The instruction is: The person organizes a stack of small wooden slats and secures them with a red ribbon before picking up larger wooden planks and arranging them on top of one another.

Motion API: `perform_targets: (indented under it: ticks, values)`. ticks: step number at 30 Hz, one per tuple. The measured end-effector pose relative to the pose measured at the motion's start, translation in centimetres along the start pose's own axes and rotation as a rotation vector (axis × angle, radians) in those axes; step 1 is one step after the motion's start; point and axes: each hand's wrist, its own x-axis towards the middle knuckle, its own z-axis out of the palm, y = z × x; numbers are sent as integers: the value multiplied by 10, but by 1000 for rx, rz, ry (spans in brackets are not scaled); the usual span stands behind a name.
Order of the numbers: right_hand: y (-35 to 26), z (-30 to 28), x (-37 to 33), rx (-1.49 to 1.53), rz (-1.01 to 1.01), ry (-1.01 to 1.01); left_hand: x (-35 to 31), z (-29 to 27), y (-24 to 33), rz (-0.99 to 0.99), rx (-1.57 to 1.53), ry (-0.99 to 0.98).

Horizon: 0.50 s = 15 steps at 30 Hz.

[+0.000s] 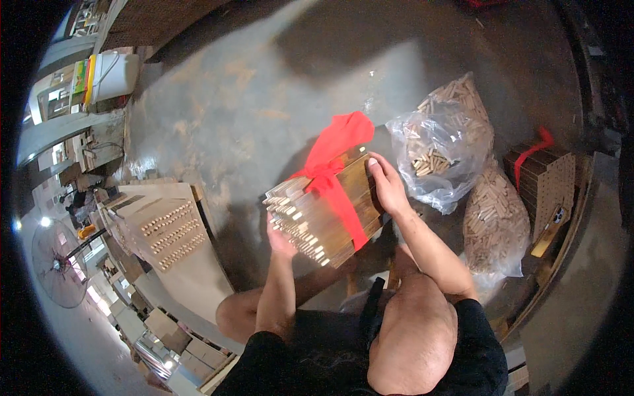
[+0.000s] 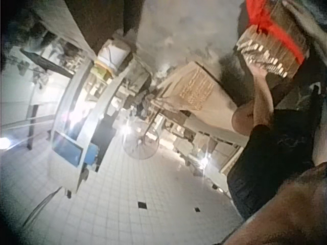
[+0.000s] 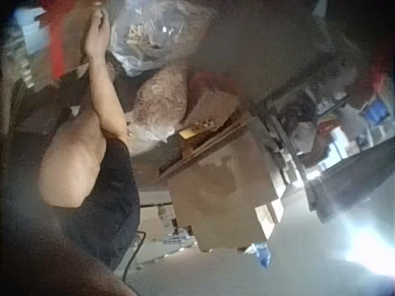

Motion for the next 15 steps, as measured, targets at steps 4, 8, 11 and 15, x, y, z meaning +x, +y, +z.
perform_targets:
  ticks: [4,8,11,15]
  values:
    - [10,3,9,-200,-48,156,-18,34,-2,5,-112,-262]
    - [13,13,37,-257,-262,95,-44,66,7,127,-30,-105]
    - [-10,5,40,358,-171,-13,-52,82,20,51,526,-12]
    - [-82,14,-18,-315,-650,98,-69,90,52,149,1290,-151]
